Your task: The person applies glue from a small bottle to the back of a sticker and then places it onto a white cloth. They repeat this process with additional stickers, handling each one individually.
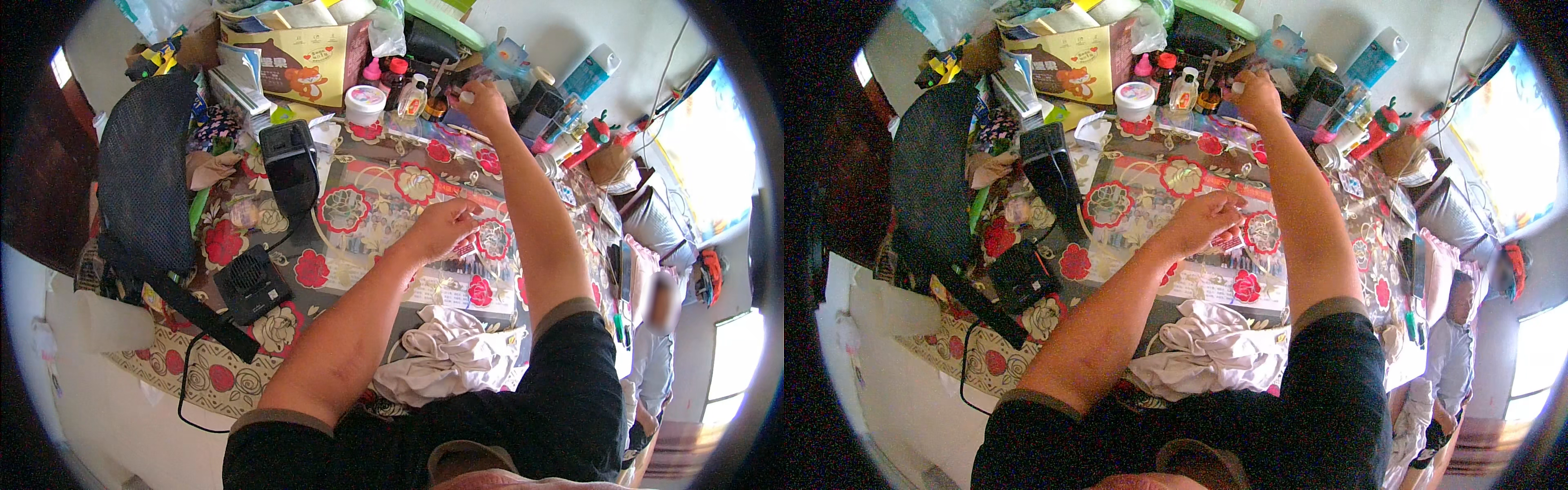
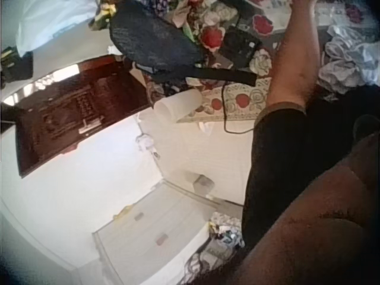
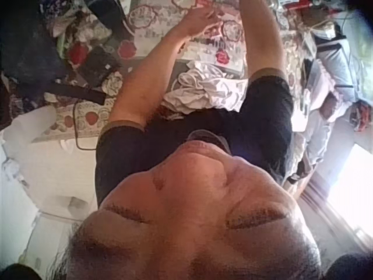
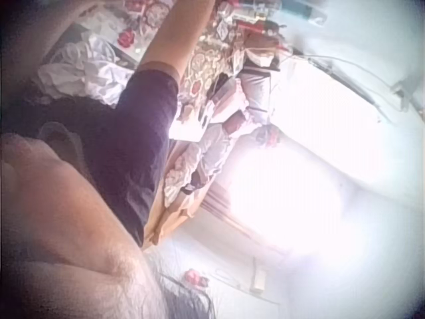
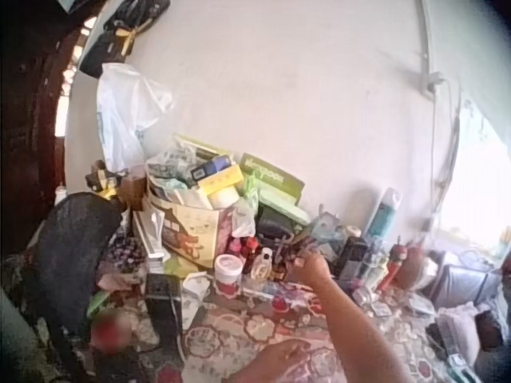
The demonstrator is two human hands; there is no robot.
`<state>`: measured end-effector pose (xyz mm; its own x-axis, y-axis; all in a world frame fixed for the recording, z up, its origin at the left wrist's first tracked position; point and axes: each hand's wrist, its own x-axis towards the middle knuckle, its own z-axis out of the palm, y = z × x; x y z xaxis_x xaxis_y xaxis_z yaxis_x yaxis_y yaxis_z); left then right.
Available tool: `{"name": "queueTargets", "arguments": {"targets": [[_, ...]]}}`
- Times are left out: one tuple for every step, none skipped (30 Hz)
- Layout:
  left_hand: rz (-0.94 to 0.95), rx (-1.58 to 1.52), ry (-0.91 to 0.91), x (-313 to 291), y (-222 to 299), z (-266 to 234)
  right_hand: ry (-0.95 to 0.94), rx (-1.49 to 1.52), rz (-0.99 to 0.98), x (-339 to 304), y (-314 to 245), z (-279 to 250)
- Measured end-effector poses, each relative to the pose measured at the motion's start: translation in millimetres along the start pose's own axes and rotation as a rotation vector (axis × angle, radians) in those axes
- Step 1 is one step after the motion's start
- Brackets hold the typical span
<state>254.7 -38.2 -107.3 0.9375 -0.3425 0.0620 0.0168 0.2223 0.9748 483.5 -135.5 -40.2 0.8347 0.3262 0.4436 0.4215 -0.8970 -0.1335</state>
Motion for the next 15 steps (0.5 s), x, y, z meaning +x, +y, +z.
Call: {"name": "queueTargets", "arguments": {"targets": [[0.015,-0.005,0.000,0.6,-0.6,1.1,0.002,0.011,0.004,1.6,4.1,3.5],[0.011,-0.012,-0.008,1.1,-1.3,2.0,0.005,0.022,0.007,2.8,7.7,7.4],[0.008,-0.019,-0.012,1.7,-2.0,1.8,0.006,0.035,0.007,3.5,7.0,8.9],[0.004,-0.026,-0.017,2.2,-2.7,1.6,-0.007,0.012,0.013,3.9,6.8,9.9],[0.003,-0.035,-0.017,2.5,-3.4,1.6,-0.021,-0.011,0.019,4.1,6.8,11.1],[0.002,-0.045,-0.016,2.7,-4.4,1.5,-0.036,-0.035,0.025,4.0,5.9,11.8],[0.000,-0.056,-0.016,2.8,-5.5,1.4,-0.040,-0.033,-0.010,3.6,5.7,11.8],[-0.007,-0.047,-0.009,2.9,-6.7,0.9,-0.043,-0.032,-0.044,3.1,6.2,11.3],[-0.012,-0.040,-0.006,3.5,-7.2,1.2,-0.044,-0.034,-0.077,2.4,8.8,9.2],[-0.017,-0.033,-0.003,4.0,-7.3,1.5,-0.018,-0.031,-0.101,3.0,14.7,9.3],[-0.014,-0.033,-0.006,4.0,-6.3,2.0,0.009,-0.029,-0.125,4.6,23.2,10.3],[-0.013,-0.033,-0.006,3.4,-5.1,1.6,0.035,-0.023,-0.151,3.6,25.6,7.1],[-0.011,-0.033,-0.005,3.1,-4.4,0.9,0.043,-0.010,-0.123,2.7,29.2,2.2],[-0.006,0.005,-0.003,3.6,-5.2,-0.4,0.051,0.003,-0.096,2.3,33.7,-4.4],[0.001,0.041,-0.008,5.2,-6.3,-0.4,0.061,0.011,-0.064,-0.2,39.9,-13.3]]}}
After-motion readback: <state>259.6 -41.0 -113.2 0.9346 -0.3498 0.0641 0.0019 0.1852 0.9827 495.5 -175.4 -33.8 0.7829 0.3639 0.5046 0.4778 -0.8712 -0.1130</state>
